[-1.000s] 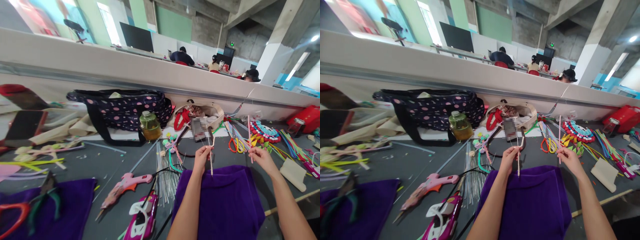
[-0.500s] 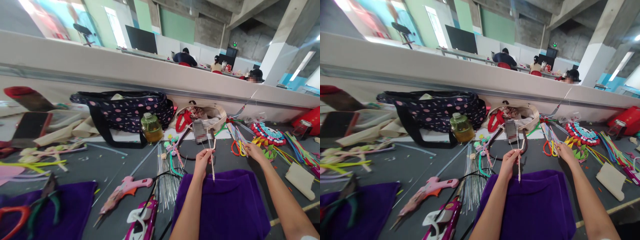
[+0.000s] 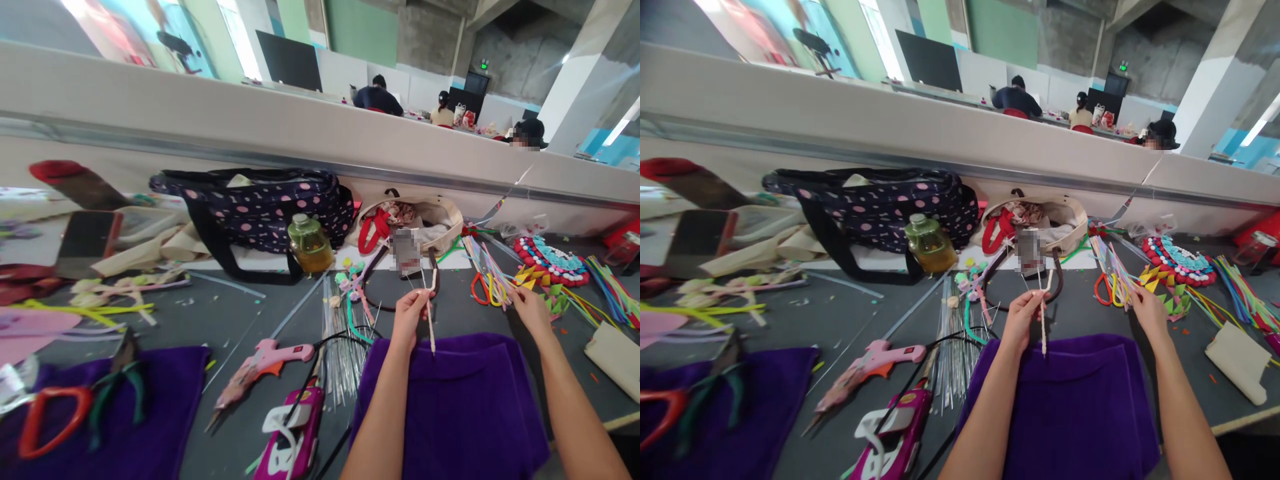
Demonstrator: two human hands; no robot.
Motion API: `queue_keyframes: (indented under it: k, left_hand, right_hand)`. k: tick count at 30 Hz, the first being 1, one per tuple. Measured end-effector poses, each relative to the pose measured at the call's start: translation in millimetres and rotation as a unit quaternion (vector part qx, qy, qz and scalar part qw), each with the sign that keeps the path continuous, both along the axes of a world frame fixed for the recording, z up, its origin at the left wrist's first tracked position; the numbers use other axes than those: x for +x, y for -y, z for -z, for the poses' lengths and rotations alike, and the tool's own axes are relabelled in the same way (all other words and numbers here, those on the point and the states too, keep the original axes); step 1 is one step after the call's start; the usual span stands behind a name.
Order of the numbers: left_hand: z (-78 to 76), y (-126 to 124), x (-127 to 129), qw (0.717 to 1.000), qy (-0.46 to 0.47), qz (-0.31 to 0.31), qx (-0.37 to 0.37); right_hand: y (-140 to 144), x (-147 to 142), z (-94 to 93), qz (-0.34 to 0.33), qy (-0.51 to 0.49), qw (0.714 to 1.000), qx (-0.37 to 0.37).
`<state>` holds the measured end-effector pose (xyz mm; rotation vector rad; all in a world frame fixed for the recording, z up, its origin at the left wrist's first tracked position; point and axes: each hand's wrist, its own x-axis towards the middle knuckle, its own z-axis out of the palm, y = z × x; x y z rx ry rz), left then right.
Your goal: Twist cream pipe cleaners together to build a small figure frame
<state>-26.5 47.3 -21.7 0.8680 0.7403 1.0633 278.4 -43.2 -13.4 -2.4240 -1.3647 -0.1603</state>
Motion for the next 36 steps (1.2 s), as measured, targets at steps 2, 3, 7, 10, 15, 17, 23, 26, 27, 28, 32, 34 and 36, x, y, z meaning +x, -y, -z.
queue_keyframes:
  k: [2, 3, 7, 10, 15, 17, 23, 26, 27, 28, 32, 34, 36]
  left_hand:
    - [0.1, 0.0, 0.3, 1.0, -0.001, 0.0, -0.001]
    - [0.4, 0.0, 0.6, 1.0, -0.001, 0.0, -0.001]
    - [1.2, 0.2, 2.0, 1.0, 0.001, 0.005, -0.001]
    - [1.2, 0.7, 2.8, 1.0, -0.002, 0.006, 0.001]
    - [2.2, 0.6, 3.3, 1.0, -0.002, 0.003, -0.001]
    - [2.4, 0.3, 3.2, 1.0, -0.002, 0.002, -0.001]
    - [0.9, 0.3, 1.2, 1.0, 0.0, 0.005, 0.002]
    - [-0.1, 0.3, 0.5, 1.0, 0.006, 0.004, -0.002]
    - [-0.3, 0.2, 0.5, 1.0, 0.006, 0.002, -0.003]
    - [-0.5, 0.1, 0.7, 1.0, 0.007, 0.001, -0.004]
    - [0.0, 0.3, 2.8, 1.0, 0.006, 0.006, 0.008]
    - [0.8, 0.9, 4.2, 1.0, 0.004, 0.011, 0.012]
    - [1.7, 1.5, 5.6, 1.0, 0.003, 0.013, 0.012]
  right_hand:
    - [16.0, 6.1, 9.0, 0.013, -0.008, 1.0, 0.009]
    - [22.9, 9.1, 13.2, 0.018, -0.016, 1.0, 0.009]
    - [37.9, 14.7, 26.7, -0.019, -0.059, 0.998, -0.012]
    - [34.0, 11.9, 32.6, -0.028, -0.062, 0.997, -0.026]
    - [12.7, 7.2, 37.2, 0.019, -0.02, 0.999, -0.025]
    - [4.3, 6.1, 39.4, 0.042, 0.0, 0.999, -0.027]
    - [-3.1, 3.7, 43.9, 0.076, 0.031, 0.996, -0.042]
    - [6.3, 6.3, 39.3, 0.086, 0.034, 0.995, -0.04]
    - [9.9, 7.7, 37.1, 0.088, 0.035, 0.995, -0.038]
    - [13.2, 9.0, 35.0, 0.087, 0.035, 0.995, -0.037]
    - [16.4, 9.5, 32.2, 0.075, 0.042, 0.996, -0.033]
    - [12.0, 6.0, 34.8, 0.069, 0.049, 0.996, -0.034]
    - [5.9, 1.4, 38.4, 0.07, 0.057, 0.995, -0.036]
